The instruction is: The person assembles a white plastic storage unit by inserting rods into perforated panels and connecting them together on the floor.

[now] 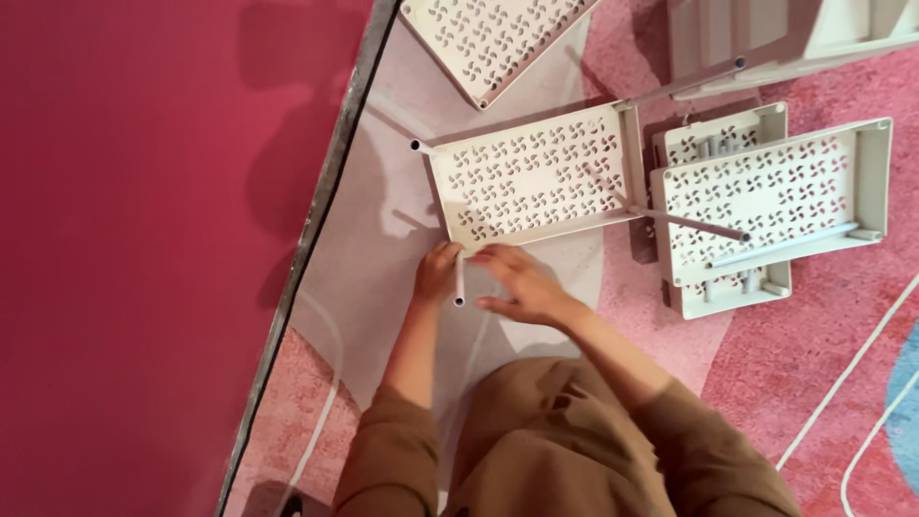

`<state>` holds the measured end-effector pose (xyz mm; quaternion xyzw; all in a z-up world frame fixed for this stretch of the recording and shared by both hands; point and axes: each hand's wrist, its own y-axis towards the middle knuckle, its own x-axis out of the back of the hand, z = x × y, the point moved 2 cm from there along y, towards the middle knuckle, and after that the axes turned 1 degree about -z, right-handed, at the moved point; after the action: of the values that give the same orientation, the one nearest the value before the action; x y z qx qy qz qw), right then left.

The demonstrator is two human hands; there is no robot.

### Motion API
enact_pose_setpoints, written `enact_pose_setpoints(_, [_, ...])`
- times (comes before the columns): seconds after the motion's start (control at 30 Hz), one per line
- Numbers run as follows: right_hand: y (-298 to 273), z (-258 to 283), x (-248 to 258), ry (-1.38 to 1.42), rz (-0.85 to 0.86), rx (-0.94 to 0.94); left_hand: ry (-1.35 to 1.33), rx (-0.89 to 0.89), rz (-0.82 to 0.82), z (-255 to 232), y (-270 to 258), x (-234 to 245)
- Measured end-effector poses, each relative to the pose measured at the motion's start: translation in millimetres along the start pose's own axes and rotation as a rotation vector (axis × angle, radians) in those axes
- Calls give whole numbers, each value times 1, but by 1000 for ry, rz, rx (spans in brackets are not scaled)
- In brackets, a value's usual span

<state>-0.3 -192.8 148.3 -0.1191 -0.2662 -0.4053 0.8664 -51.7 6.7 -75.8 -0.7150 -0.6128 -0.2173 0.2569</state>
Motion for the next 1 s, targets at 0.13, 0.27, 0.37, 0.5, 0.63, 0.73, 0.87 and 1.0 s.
enact_pose_setpoints(0.13, [-22,16,82,-220,-207,-110,-20,33,-129,-28,-5,62])
enact_pose_setpoints(0.27, [-26,12,181,-317,-349,-178,-112,289,-640,-103,-8,173])
enact_pose_setpoints(0.37, [-12,-3,236,-527,-430,-75,-266,246,-826,-200,5,219])
enact_pose_setpoints(0.5, [25,-56,272,-553,-415,-78,-197,-31,-567,-294,74,206])
enact_pose_setpoints(0.63, [42,-108,255,-424,-279,-274,-228,-15,-231,-296,176,114])
enact_pose_setpoints(0.73, [32,-123,240,-426,-312,-312,95,53,-150,-231,229,42])
enact_pose_setpoints(0.87, [34,-127,236,-455,-343,-329,485,34,-219,-120,266,-18])
enact_pose_setpoints(1.0, [34,-123,235,-487,-380,-271,602,253,-97,-50,281,-35])
